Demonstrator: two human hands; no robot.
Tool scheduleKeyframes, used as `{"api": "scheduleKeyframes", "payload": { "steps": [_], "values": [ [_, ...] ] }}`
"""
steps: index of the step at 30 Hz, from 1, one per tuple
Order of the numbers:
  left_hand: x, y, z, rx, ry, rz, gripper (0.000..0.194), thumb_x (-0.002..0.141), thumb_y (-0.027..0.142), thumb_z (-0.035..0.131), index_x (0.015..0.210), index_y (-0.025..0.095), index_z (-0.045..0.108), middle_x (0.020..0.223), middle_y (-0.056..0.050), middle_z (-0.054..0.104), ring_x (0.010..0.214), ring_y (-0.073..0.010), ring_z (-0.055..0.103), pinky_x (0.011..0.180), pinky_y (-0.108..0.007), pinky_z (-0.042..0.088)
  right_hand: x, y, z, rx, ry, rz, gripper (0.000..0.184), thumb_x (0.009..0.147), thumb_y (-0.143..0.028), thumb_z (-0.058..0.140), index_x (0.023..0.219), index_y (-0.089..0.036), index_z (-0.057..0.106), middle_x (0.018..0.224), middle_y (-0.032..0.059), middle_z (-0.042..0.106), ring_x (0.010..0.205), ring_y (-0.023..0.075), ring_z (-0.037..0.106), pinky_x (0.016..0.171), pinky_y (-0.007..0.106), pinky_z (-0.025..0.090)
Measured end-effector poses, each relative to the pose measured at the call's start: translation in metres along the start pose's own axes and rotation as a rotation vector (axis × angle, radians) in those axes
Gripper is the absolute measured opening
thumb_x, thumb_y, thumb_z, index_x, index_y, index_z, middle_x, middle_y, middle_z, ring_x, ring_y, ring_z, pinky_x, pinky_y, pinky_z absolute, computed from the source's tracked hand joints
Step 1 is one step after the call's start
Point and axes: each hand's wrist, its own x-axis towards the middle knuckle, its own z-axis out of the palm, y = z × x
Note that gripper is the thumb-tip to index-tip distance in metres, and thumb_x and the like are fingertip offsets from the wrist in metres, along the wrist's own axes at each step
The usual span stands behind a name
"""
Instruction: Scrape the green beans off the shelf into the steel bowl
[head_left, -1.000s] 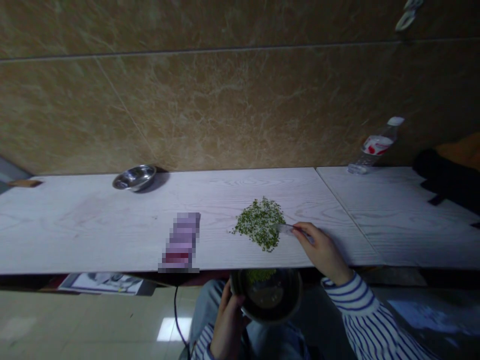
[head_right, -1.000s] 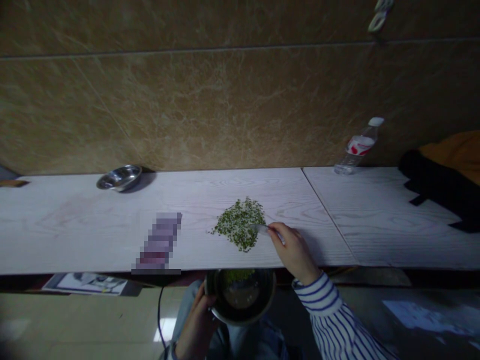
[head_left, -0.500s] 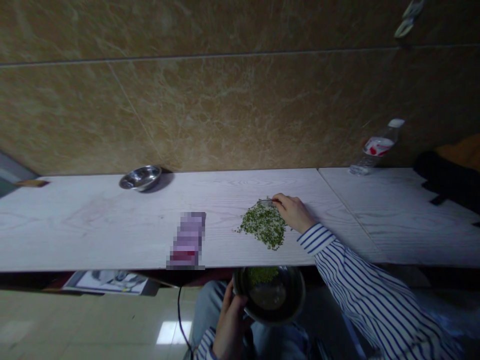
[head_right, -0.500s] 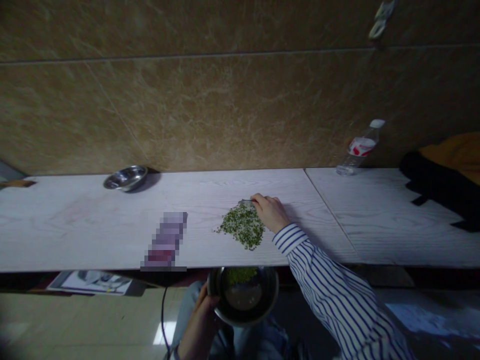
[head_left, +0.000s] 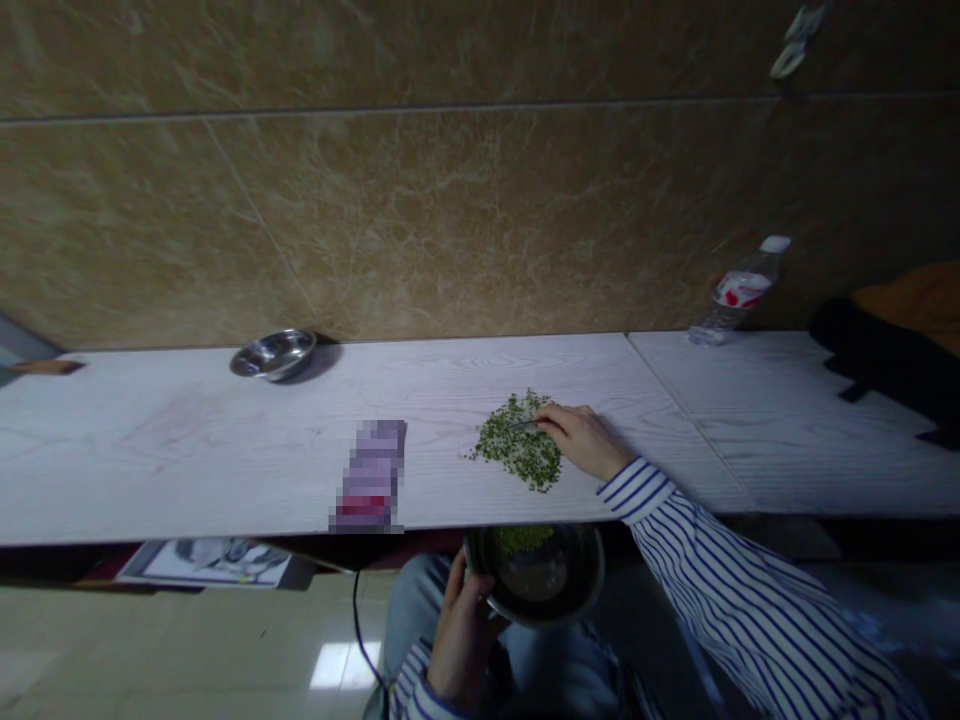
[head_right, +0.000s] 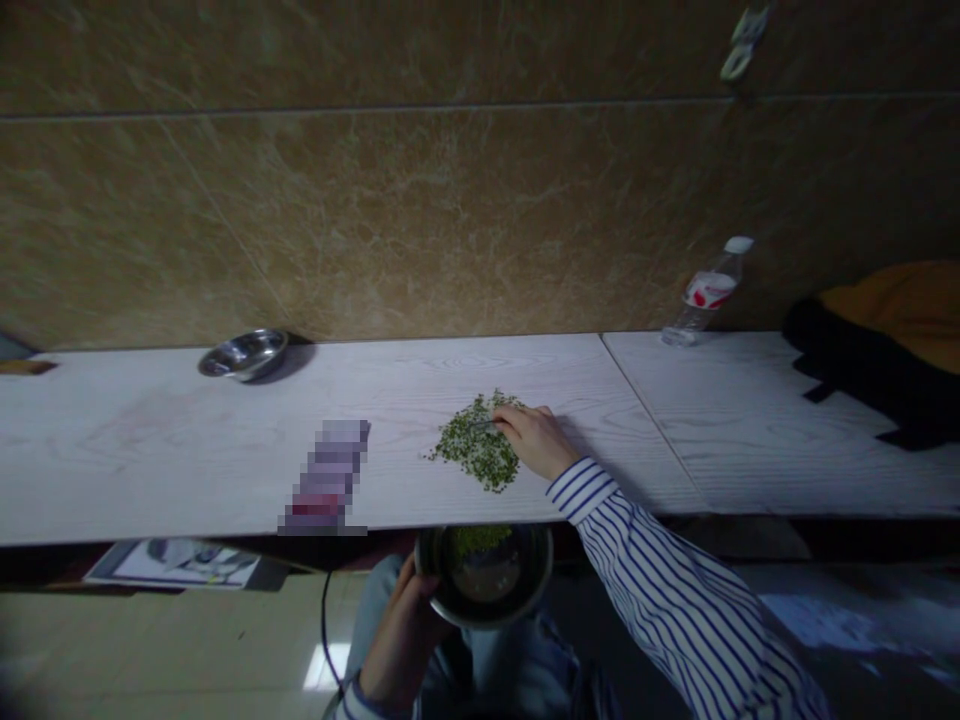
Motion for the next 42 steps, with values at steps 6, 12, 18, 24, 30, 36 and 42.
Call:
{"api": "scheduleKeyframes", "payload": {
  "steps": [6,12,18,24,30,36,42],
  "values": [
    [0.002,-0.001,0.003,-0.008,-0.003,0.015,0.059,0.073,0.026,0.058,0.131,0.029,0.043,0.113,-0.006,0.063,0.092,-0.0216,0.062,0.072,-0.031,0.047,-0.017,-0.005,-0.007,-0.028,-0.017,-0.016,0.018,0.091,-0.022,0.047,0.099,-0.024,0.063,0.094,0.0006,0.071,0.086,0.0165,0.064,0.079,0.030,0.040],
    [-0.005,0.001,0.007,0.001,-0.021,0.031,0.058,0.073,0.026,0.060,0.129,0.029,0.046,0.116,-0.009,0.063,0.098,-0.0247,0.061,0.070,-0.031,0.047,-0.015,0.000,-0.016,-0.082,0.038,0.054,0.019,0.091,-0.023,0.046,0.102,-0.024,0.061,0.094,0.0022,0.071,0.086,0.0171,0.064,0.081,0.031,0.039],
    [-0.015,0.001,0.009,0.023,0.045,0.022,0.068,0.070,0.026,0.060,0.134,0.029,0.040,0.114,-0.006,0.064,0.099,-0.0232,0.061,0.063,-0.027,0.046,0.017,0.019,-0.012,-0.161,0.117,0.190,0.020,0.091,-0.024,0.044,0.101,-0.023,0.061,0.089,0.0057,0.072,0.081,0.0208,0.065,0.077,0.033,0.040],
    [-0.015,0.000,0.010,0.042,0.070,0.002,0.071,0.067,0.026,0.061,0.135,0.029,0.038,0.109,-0.006,0.067,0.096,-0.0233,0.063,0.064,-0.028,0.046,0.043,0.049,-0.012,-0.185,0.166,0.315,0.018,0.088,-0.024,0.047,0.100,-0.024,0.061,0.091,0.0052,0.072,0.083,0.0202,0.064,0.072,0.030,0.042],
    [-0.011,0.003,0.010,0.033,0.016,0.004,0.068,0.072,0.025,0.058,0.136,0.029,0.035,0.113,-0.008,0.064,0.099,-0.0249,0.061,0.065,-0.029,0.046,0.046,0.058,-0.005,-0.130,0.111,0.313,0.016,0.086,-0.024,0.051,0.098,-0.025,0.062,0.093,0.0041,0.072,0.085,0.0194,0.064,0.071,0.028,0.043],
    [-0.005,0.001,0.006,0.021,0.009,0.018,0.061,0.073,0.025,0.057,0.131,0.030,0.041,0.104,-0.005,0.065,0.088,-0.0235,0.062,0.069,-0.033,0.048,0.032,0.043,0.002,-0.049,0.070,0.247,0.016,0.087,-0.025,0.050,0.097,-0.026,0.062,0.091,0.0022,0.072,0.084,0.0182,0.065,0.071,0.027,0.044],
    [-0.006,0.001,0.004,0.015,0.006,0.004,0.059,0.072,0.024,0.057,0.129,0.031,0.045,0.109,-0.007,0.064,0.088,-0.0237,0.061,0.067,-0.032,0.047,0.017,0.026,0.001,0.007,0.057,0.211,0.015,0.087,-0.025,0.050,0.096,-0.027,0.061,0.086,0.0004,0.072,0.079,0.0179,0.065,0.068,0.027,0.044]
  ]
}}
